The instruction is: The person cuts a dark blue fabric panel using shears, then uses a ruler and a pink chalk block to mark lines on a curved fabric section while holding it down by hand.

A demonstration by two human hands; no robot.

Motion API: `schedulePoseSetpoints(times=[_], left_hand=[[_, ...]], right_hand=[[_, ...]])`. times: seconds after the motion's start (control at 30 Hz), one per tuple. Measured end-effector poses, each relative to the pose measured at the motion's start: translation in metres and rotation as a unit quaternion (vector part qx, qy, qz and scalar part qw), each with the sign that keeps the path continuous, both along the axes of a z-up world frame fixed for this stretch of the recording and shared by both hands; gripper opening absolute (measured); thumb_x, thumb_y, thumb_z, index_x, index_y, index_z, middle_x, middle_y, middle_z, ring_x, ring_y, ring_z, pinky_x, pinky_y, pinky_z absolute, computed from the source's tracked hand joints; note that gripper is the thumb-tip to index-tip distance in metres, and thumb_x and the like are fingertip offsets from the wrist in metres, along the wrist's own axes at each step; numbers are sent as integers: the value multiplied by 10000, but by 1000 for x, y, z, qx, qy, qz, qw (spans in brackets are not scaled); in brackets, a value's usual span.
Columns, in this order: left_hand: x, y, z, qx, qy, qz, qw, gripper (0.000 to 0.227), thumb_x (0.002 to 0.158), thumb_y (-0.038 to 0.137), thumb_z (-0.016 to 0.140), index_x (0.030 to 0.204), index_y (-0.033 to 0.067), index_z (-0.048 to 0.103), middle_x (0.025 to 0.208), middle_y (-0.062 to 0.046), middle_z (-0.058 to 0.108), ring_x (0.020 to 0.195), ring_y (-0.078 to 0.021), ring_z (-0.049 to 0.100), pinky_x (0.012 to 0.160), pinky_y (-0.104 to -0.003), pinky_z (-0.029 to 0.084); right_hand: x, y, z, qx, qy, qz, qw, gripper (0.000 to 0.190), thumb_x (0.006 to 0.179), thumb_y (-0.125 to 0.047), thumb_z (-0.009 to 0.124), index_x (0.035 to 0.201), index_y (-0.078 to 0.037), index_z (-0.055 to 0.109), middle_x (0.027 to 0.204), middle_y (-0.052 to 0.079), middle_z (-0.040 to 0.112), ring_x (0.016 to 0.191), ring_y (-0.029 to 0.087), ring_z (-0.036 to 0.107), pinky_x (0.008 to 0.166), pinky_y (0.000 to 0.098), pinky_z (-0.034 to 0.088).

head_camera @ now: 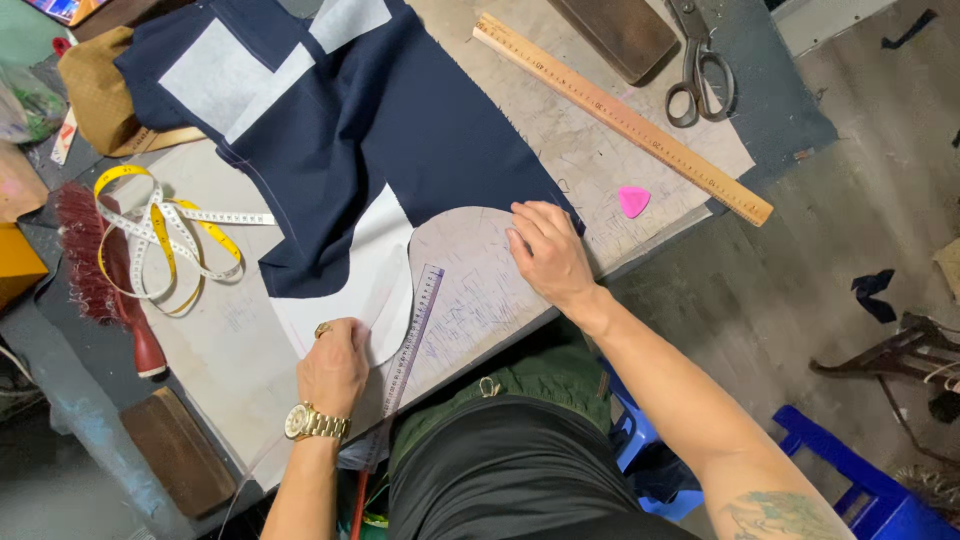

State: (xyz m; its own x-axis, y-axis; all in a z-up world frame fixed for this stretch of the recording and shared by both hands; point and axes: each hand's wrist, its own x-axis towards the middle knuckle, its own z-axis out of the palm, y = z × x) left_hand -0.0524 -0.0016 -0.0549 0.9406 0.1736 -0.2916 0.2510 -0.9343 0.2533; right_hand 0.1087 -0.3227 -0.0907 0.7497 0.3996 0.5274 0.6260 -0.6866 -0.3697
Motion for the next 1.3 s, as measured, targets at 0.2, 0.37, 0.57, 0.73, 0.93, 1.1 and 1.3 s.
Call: schedulePoseSetpoints(times=[0.2,0.37,0.57,0.73,0.93,1.1,1.3], left_hand=[[-10,-5,6,22,-56,-12,998,136,1021,353,578,1020,219,600,734,-40,648,761,-275,744,657,-419,605],[-29,-7,-35,27,-48,50,997,352,1005,555,555,1093,214,575,742,-73,635,742,-333,738,662,-487,594],[-27,-20,-11,-53,-5,164,985,271,1038,393,548,954,159,656,719,-112,713,772,-381,752,674,-489,583],[-31,80,-40,97,-170,308,931,304,1043,403,705,1171,130,661,793,-163,713,832,-428,734,728,-513,564],[16,87,-39,212,-290,232,904,501,966,259,735,1374,0,605,1141,-294,665,1094,-483,633,941,-542,437],[51,-13,-48,68,-388,33,919,328,967,125,643,1281,34,667,1357,-211,627,1291,-374,582,1127,-509,397],[6,-43,-41,65,-128,220,965,639,1063,358,487,1574,-12,386,1644,-341,266,1511,-505,254,1182,-689,173]], right_hand=[[-35,53,-18,87,18,168,982,120,944,-196,710,993,-98,759,958,39,736,909,250,695,906,429,555],[11,60,-5,100,51,103,988,119,964,-106,698,1036,-24,744,1110,131,747,1109,303,682,988,417,520],[51,49,5,103,70,65,990,116,989,-122,708,1031,-22,748,1103,112,765,1119,287,687,953,387,535],[89,46,-3,97,103,72,987,158,1016,-126,682,1090,-5,751,1123,135,763,1139,304,681,973,391,544],[136,85,-6,58,98,140,984,187,1033,-146,663,1130,-5,739,1179,150,748,1189,310,658,1010,400,536],[163,122,-12,-57,117,225,966,493,1083,-458,590,1343,-46,669,1499,209,546,1435,384,443,1216,574,259],[159,134,-8,-182,154,189,953,597,1120,-494,478,1475,-22,567,1594,337,367,1539,454,221,1218,664,2]])
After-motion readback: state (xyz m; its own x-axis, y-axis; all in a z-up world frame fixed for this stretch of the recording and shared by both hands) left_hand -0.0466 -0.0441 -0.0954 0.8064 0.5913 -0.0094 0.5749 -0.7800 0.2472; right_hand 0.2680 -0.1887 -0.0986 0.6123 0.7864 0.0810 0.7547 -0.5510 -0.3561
